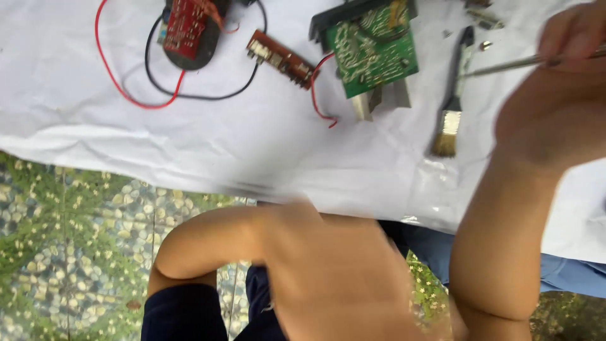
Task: Disassembling electronic components from a heat sink and circuit board using a screwdriver and prying tools.
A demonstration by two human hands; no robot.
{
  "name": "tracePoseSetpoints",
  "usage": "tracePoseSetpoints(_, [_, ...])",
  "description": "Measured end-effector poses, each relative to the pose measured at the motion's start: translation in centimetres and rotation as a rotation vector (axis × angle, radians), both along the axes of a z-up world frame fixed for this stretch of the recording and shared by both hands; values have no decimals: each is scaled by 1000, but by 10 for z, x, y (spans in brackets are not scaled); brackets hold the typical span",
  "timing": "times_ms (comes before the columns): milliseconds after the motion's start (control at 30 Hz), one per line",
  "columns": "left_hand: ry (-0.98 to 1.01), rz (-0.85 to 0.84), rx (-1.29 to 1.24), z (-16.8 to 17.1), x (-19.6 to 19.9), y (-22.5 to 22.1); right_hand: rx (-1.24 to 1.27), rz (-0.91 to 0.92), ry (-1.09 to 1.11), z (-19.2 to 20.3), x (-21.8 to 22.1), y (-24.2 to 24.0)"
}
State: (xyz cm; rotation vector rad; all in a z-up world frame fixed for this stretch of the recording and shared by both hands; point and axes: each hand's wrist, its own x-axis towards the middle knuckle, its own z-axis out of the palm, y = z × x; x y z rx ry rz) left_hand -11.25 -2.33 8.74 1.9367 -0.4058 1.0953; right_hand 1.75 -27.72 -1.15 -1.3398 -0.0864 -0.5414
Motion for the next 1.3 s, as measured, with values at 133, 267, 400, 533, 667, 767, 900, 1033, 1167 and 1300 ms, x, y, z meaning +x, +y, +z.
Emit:
tracePoseSetpoints(133, [121, -120, 428, -47, 98, 80, 494, 411, 7, 15, 23, 56])
tracePoseSetpoints(267, [346, -68, 386, -87, 120, 82, 237, 499, 46, 56, 13, 121])
tracePoseSetpoints(400, [403, -79, 260, -99, 119, 74, 74, 619, 13, 48, 7, 129])
tracePoseSetpoints(533, [458, -56, 219, -101, 118, 71, 1290, 609, 43, 74, 1, 128])
tracePoseSetpoints(667, [462, -48, 197, -104, 119, 71, -36, 648, 36, 52, 7, 127])
tracePoseSetpoints(767, [479, -53, 175, -105, 119, 70, 1065, 622, 52, 53, 7, 121])
tracePoseSetpoints(900, [490, -61, 178, -105, 119, 71, 585, 637, 22, 57, 5, 130])
tracePoseSetpoints(1033, [502, -59, 177, -107, 120, 70, 216, 609, 153, 2, 16, 108])
tracePoseSetpoints(1167, [499, -49, 154, -110, 120, 70, 51, 624, 55, 42, 9, 120])
tracePoseSetpoints(1300, [498, -64, 149, -109, 117, 70, 54, 594, 25, 43, 9, 122])
